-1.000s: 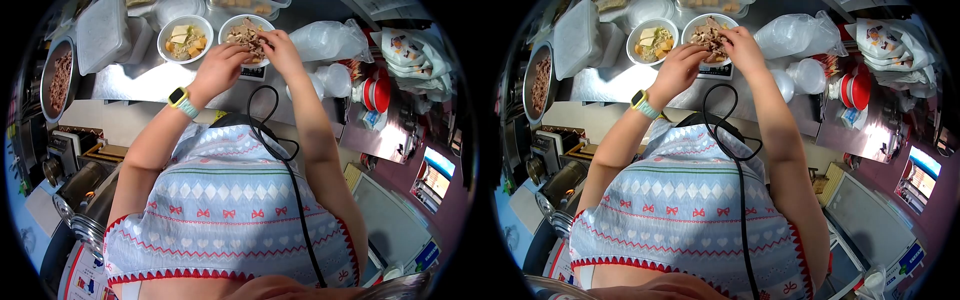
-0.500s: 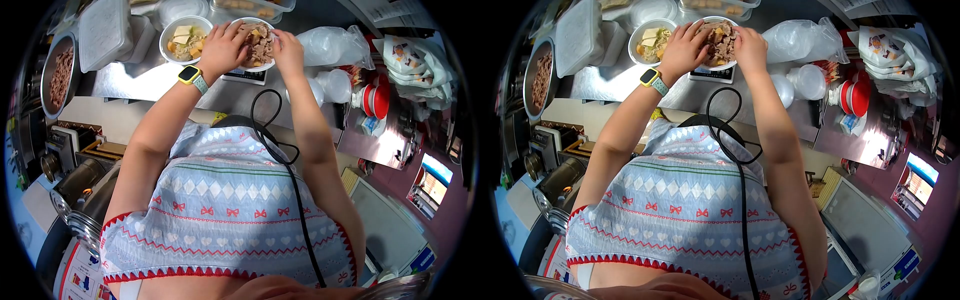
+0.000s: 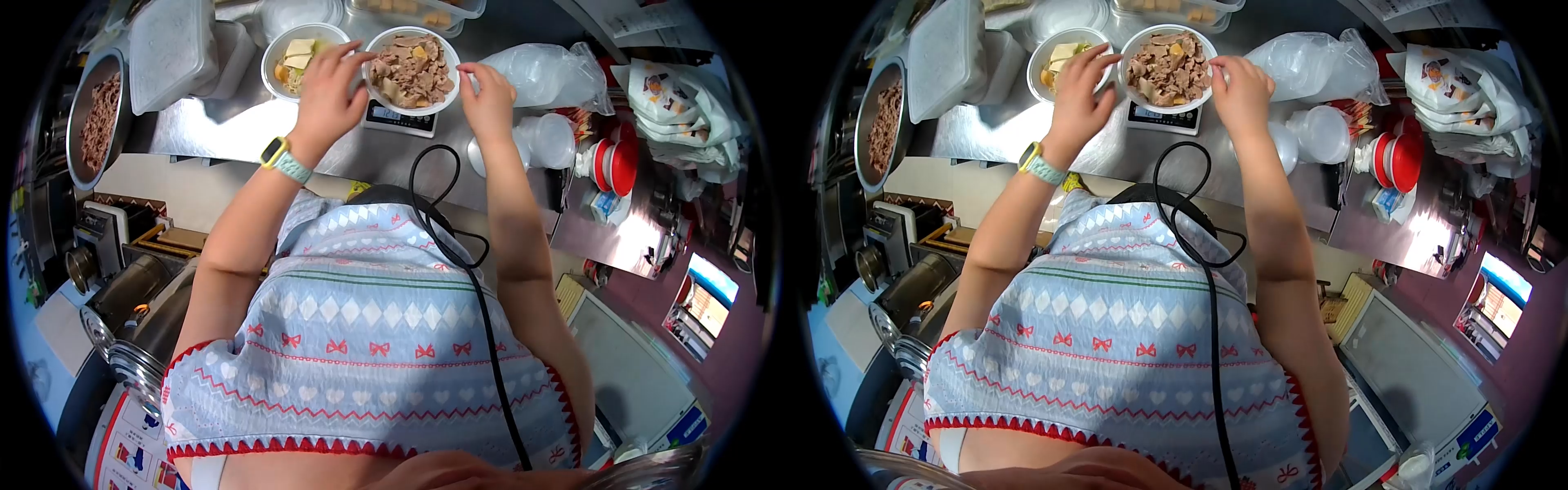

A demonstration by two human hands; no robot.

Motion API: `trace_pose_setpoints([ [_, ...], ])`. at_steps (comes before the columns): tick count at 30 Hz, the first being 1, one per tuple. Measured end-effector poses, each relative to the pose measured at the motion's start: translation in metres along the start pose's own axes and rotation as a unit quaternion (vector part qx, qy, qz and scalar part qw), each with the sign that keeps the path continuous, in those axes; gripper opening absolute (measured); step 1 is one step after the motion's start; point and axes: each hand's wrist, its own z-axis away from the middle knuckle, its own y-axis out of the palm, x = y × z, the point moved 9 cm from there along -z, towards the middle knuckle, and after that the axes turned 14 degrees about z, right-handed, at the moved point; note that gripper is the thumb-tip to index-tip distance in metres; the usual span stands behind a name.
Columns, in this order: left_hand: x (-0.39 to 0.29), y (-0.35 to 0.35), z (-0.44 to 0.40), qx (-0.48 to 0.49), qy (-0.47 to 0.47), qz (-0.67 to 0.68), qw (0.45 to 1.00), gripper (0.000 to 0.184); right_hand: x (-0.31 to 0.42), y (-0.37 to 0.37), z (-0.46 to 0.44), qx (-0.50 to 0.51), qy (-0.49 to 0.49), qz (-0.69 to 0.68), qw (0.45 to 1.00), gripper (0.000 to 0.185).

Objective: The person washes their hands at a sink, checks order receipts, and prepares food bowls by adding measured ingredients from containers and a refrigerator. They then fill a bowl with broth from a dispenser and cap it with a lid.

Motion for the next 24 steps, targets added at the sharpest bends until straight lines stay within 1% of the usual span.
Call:
trace_pose_setpoints([
  [1, 0.001, -0.014, 0.006, -0.023, -0.018, 0.027, 0.999, 0.043, 0.001, 0.002, -0.002, 0.003, 0.0, -0.001, 1.0, 0.02],
  [2, 0.001, -0.026, 0.015, -0.046, -0.037, 0.054, 0.997, 0.04, 0.008, 0.005, -0.005, -0.006, -0.025, -0.009, 1.0, 0.02],
  [3, 0.001, -0.03, 0.024, -0.044, -0.062, 0.065, 0.995, 0.035, 0.016, 0.007, -0.008, -0.017, -0.051, -0.017, 0.998, 0.021],
  [4, -0.002, -0.034, 0.031, -0.044, -0.062, 0.065, 0.995, 0.035, 0.021, 0.013, -0.011, -0.018, -0.05, -0.017, 0.998, 0.021],
  [6, -0.001, -0.036, 0.046, -0.043, -0.09, 0.076, 0.992, 0.033, 0.034, 0.027, -0.018, 0.007, -0.07, 0.07, 0.995, 0.019],
  [7, -0.001, -0.037, 0.052, -0.043, -0.115, 0.096, 0.988, 0.032, 0.034, 0.03, -0.021, 0.007, -0.071, 0.07, 0.995, 0.019],
  [10, -0.001, -0.043, 0.068, -0.067, -0.127, 0.103, 0.984, 0.029, 0.039, 0.036, -0.025, 0.019, -0.09, 0.079, 0.993, 0.017],
  [12, -0.001, -0.05, 0.076, -0.077, -0.139, 0.112, 0.981, 0.028, 0.02, 0.028, -0.032, 0.018, -0.036, -0.022, 0.999, 0.013],
  [13, 0.001, -0.053, 0.079, -0.085, -0.149, 0.122, 0.978, 0.028, 0.018, 0.019, -0.036, 0.018, -0.048, -0.079, 0.996, 0.016],
  [14, 0.001, -0.058, 0.083, -0.087, -0.151, 0.122, 0.977, 0.028, -0.002, 0.016, -0.035, 0.063, 0.034, -0.228, 0.971, 0.019],
  [15, 0.004, -0.064, 0.087, -0.098, -0.164, 0.148, 0.97, 0.026, -0.009, 0.003, -0.029, 0.107, 0.114, -0.37, 0.916, 0.022],
  [16, 0.007, -0.069, 0.092, -0.109, -0.178, 0.174, 0.962, 0.025, -0.023, -0.013, -0.027, 0.082, 0.146, -0.482, 0.86, 0.024],
  [17, 0.01, -0.075, 0.096, -0.131, -0.194, 0.2, 0.951, 0.023, -0.038, -0.028, -0.022, 0.055, 0.177, -0.586, 0.789, 0.025],
  [18, 0.013, -0.079, 0.1, -0.141, -0.207, 0.231, 0.94, 0.022, -0.042, -0.047, -0.016, 0.047, 0.197, -0.642, 0.74, 0.021],
  [19, 0.023, -0.08, 0.109, -0.173, -0.238, 0.326, 0.898, 0.021, -0.041, -0.065, -0.01, 0.037, 0.216, -0.694, 0.686, 0.018],
  [20, 0.033, -0.079, 0.118, -0.203, -0.267, 0.417, 0.845, 0.02, -0.038, -0.075, -0.005, 0.038, 0.216, -0.694, 0.686, 0.018],
  [21, 0.037, -0.082, 0.123, -0.236, -0.3, 0.445, 0.81, 0.019, -0.04, -0.086, 0.0, 0.009, 0.221, -0.69, 0.689, 0.018],
  [22, 0.045, -0.081, 0.132, -0.276, -0.324, 0.524, 0.738, 0.019, -0.042, -0.096, 0.005, -0.02, 0.224, -0.686, 0.692, 0.019],
  [23, 0.049, -0.077, 0.134, -0.281, -0.327, 0.596, 0.677, 0.018, -0.034, -0.102, 0.008, -0.033, 0.206, -0.665, 0.717, 0.019],
  [24, 0.051, -0.072, 0.134, -0.283, -0.328, 0.663, 0.611, 0.017, -0.025, -0.099, 0.009, -0.035, 0.207, -0.664, 0.717, 0.019],
])
